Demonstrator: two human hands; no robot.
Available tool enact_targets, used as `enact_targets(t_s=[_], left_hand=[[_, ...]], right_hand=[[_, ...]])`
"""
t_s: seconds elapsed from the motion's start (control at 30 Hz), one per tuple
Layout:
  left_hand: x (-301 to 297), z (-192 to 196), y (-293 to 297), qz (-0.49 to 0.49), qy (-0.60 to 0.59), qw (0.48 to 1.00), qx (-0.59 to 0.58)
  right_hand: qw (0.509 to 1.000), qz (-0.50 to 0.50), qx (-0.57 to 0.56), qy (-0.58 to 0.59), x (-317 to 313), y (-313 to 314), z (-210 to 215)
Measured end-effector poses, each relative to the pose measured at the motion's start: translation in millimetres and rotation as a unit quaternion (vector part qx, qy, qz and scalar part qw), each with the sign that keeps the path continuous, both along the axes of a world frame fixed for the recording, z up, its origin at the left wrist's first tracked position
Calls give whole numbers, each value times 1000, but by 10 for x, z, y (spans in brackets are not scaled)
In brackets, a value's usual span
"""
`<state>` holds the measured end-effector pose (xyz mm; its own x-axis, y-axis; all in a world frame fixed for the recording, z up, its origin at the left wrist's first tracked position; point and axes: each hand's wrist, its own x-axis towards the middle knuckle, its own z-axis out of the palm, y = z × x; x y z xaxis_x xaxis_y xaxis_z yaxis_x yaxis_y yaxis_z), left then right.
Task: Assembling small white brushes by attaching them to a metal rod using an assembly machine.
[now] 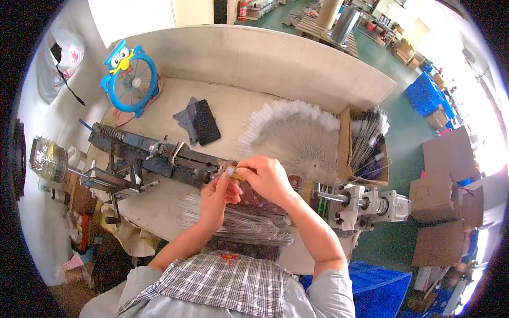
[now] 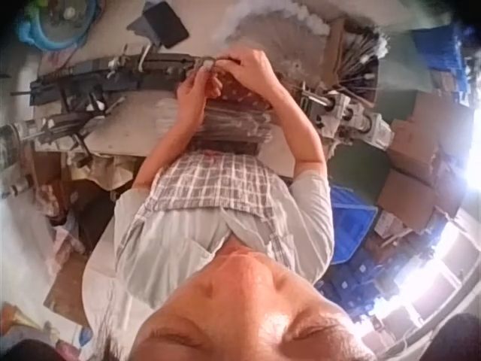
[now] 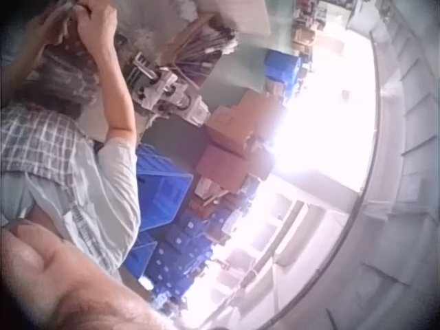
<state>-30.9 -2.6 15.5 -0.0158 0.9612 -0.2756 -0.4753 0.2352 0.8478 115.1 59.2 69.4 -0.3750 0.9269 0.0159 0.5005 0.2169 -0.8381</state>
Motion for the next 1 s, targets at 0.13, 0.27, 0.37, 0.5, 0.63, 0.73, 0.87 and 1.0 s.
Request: enact_targets(t_s=[0.13, 0.27, 0.37, 0.5, 0.63, 0.73, 0.87, 1.0], left_hand=[[24, 159, 38, 11, -71, 996, -53], [126, 67, 23, 84, -160, 983, -42], [139, 55, 0, 89, -171, 981, -17], [131, -60, 15, 82, -173, 982, 8], [242, 6, 53, 123, -162, 979, 11], [215, -16, 43, 134, -164, 977, 14], [205, -38, 33, 118, -173, 977, 29], [224, -15, 31, 121, -165, 978, 34]], right_hand=[[999, -14, -52, -3, -23, -24, 16], [970, -12, 227, -88, -92, -163, -22], [949, -24, 294, -113, -184, -218, -81], [927, -49, 352, -120, -149, -199, -86], [912, -21, 400, -91, -60, -182, -106], [912, -11, 400, -89, -55, -210, -91], [921, -1, 384, -69, 44, -188, -157], [922, 0, 379, -73, 141, -206, -129]])
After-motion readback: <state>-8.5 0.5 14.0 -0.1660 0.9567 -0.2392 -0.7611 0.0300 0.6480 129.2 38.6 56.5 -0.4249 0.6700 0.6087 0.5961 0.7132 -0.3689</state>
